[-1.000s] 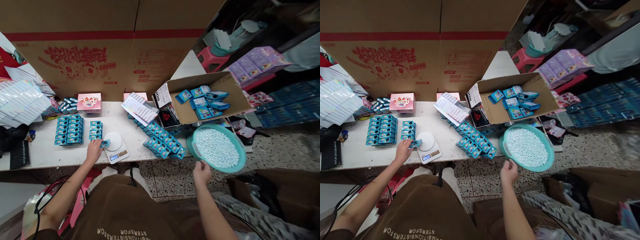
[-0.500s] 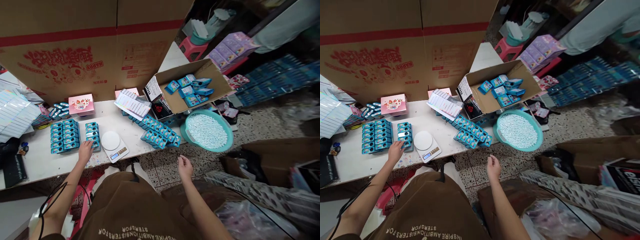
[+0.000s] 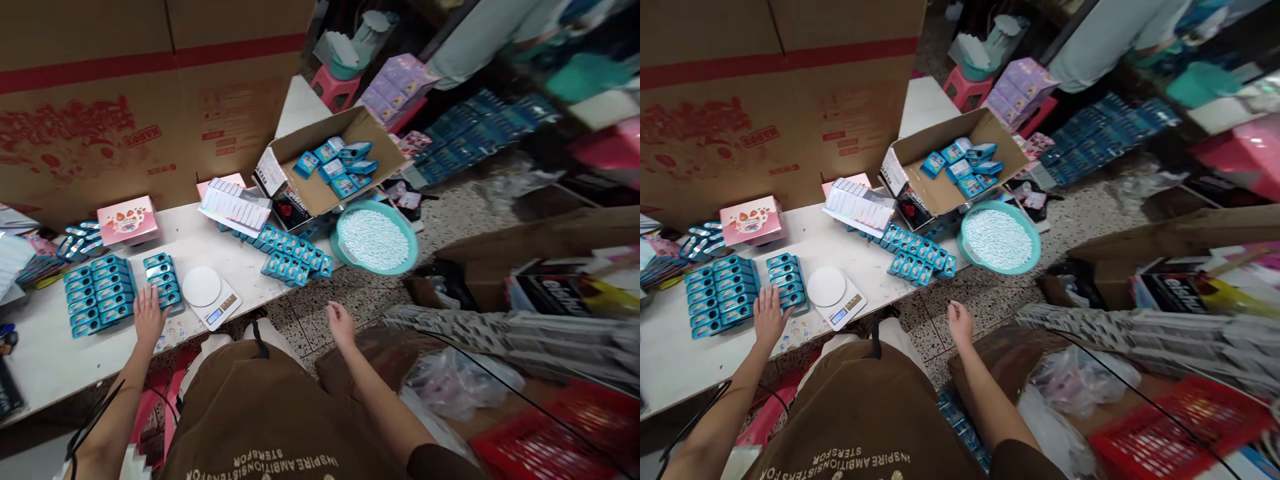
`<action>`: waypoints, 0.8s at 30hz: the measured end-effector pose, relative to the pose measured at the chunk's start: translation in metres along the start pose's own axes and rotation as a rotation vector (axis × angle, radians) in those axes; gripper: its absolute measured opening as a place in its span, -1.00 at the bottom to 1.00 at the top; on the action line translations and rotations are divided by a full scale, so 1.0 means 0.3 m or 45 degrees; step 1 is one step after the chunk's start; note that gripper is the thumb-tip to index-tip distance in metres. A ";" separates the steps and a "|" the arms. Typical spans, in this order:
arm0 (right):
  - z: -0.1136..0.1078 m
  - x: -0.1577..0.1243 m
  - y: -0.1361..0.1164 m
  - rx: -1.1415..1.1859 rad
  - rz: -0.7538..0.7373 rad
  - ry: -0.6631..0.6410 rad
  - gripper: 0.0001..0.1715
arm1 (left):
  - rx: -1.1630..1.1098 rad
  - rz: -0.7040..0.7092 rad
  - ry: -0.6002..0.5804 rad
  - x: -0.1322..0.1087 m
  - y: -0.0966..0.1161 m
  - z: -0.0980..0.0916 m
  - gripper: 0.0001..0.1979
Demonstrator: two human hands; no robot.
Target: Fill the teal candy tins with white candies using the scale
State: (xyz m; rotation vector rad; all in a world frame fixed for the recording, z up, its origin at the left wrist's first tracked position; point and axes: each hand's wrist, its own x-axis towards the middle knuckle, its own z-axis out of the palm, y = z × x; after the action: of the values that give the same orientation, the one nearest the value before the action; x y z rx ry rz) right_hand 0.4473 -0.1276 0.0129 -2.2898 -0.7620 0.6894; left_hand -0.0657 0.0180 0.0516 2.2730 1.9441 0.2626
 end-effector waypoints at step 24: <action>-0.186 0.183 0.071 0.039 -0.161 -0.337 -0.53 | -0.433 0.412 -0.355 0.316 0.997 0.387 -0.36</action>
State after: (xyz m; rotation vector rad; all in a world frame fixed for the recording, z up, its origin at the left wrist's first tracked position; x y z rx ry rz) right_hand 0.5280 -0.1265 0.0207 -2.1259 -1.0021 0.9494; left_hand 0.2624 0.0658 0.0076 2.2403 1.2868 0.2681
